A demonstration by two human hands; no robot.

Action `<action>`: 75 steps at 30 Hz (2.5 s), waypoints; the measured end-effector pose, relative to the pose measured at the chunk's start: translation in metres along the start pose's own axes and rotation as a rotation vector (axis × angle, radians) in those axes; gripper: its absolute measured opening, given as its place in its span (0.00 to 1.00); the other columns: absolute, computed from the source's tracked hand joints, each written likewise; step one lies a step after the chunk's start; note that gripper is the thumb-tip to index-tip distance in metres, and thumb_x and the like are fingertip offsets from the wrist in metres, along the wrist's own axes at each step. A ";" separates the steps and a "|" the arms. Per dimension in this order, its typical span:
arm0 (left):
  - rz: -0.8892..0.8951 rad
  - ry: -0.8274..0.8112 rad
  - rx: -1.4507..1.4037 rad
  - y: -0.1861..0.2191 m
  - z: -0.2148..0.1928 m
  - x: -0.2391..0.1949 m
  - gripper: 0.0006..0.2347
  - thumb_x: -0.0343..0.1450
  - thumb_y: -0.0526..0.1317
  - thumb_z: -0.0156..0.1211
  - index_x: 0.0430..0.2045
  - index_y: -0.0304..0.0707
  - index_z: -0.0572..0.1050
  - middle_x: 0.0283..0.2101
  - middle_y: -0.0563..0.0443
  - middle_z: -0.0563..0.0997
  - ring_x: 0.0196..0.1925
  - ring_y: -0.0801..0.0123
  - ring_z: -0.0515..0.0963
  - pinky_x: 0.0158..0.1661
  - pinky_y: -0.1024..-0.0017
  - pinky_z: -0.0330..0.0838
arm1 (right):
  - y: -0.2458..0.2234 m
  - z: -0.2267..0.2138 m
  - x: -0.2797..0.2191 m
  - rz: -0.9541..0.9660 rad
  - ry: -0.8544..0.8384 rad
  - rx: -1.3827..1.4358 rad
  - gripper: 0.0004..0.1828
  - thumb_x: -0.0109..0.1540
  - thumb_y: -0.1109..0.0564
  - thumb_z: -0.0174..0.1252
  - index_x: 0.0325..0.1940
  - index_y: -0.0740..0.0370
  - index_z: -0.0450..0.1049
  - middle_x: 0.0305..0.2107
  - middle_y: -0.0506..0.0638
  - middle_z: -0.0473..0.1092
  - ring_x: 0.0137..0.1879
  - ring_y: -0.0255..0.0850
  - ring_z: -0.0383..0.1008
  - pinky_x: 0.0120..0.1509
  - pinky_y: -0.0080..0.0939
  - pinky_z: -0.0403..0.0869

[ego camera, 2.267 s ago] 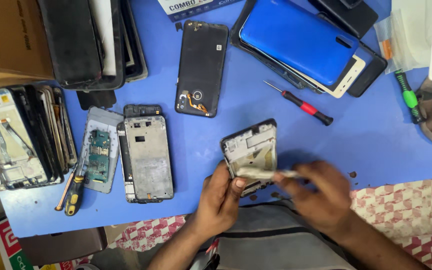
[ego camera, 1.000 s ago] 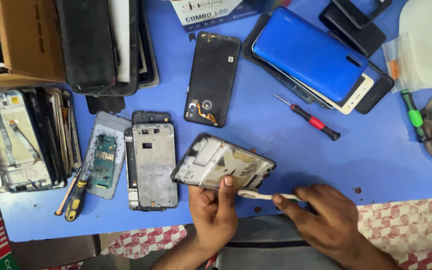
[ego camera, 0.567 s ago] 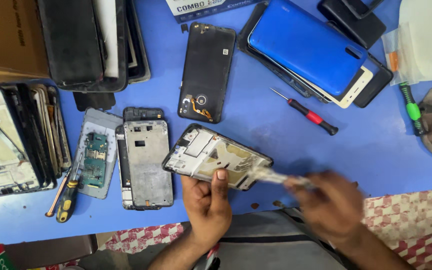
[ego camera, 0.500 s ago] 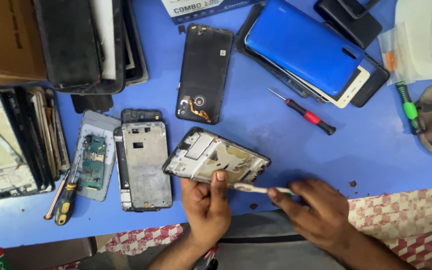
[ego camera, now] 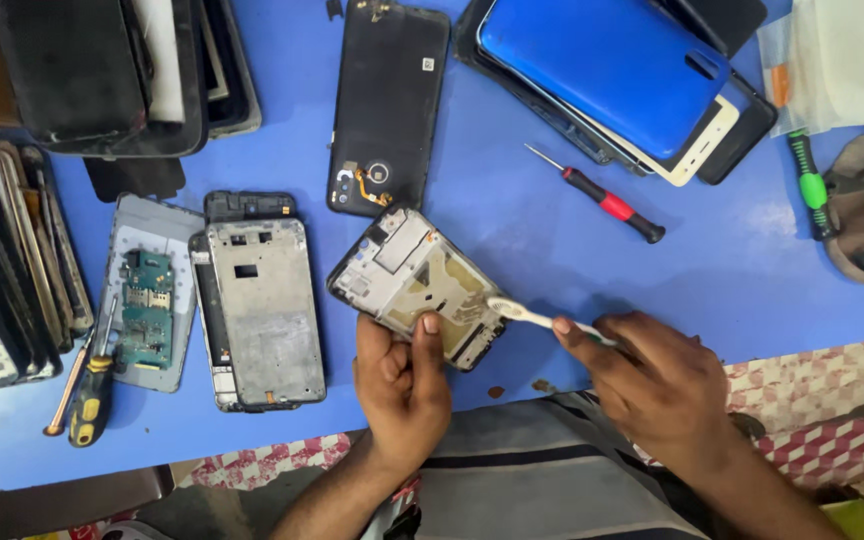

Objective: The person uses a screwdriver to pry and scrape residue from the inside of a white smartphone chassis, then switches to a toothbrush to scrub the interior and exterior surfaces of the chassis and a black phone back cover. The cleaned parts are placed on the workbench.

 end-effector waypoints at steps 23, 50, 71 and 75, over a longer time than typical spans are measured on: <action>0.180 -0.011 0.156 0.015 0.004 0.002 0.04 0.77 0.30 0.56 0.40 0.29 0.67 0.19 0.60 0.72 0.19 0.90 0.63 0.18 0.82 0.54 | -0.010 -0.009 0.017 -0.023 0.010 -0.004 0.21 0.56 0.70 0.64 0.52 0.58 0.79 0.31 0.55 0.69 0.32 0.44 0.70 0.35 0.45 0.70; 0.221 -0.030 0.204 0.013 0.004 -0.002 0.05 0.78 0.32 0.57 0.39 0.29 0.67 0.23 0.53 0.78 0.22 0.86 0.72 0.22 0.82 0.64 | 0.002 -0.004 0.002 0.111 -0.027 0.145 0.26 0.55 0.72 0.63 0.54 0.52 0.79 0.33 0.52 0.71 0.32 0.39 0.72 0.33 0.41 0.70; 0.043 -0.117 -0.323 -0.005 -0.004 -0.007 0.15 0.82 0.35 0.49 0.62 0.26 0.62 0.53 0.45 0.78 0.50 0.77 0.77 0.50 0.79 0.71 | -0.004 -0.006 -0.002 -0.012 0.368 0.561 0.11 0.60 0.68 0.59 0.46 0.62 0.77 0.44 0.66 0.69 0.41 0.45 0.77 0.39 0.40 0.78; 0.113 -0.290 -0.143 0.011 -0.004 0.000 0.16 0.87 0.43 0.45 0.61 0.25 0.67 0.50 0.38 0.82 0.51 0.70 0.80 0.53 0.73 0.76 | -0.021 0.017 0.000 -0.060 0.148 0.216 0.14 0.56 0.72 0.64 0.45 0.66 0.82 0.33 0.58 0.71 0.31 0.45 0.71 0.33 0.43 0.68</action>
Point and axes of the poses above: each hand's wrist, its own x-axis towards the middle knuckle, its own z-axis out of the palm, y = z × x, the point moved 5 cm from there along x, towards the middle knuckle
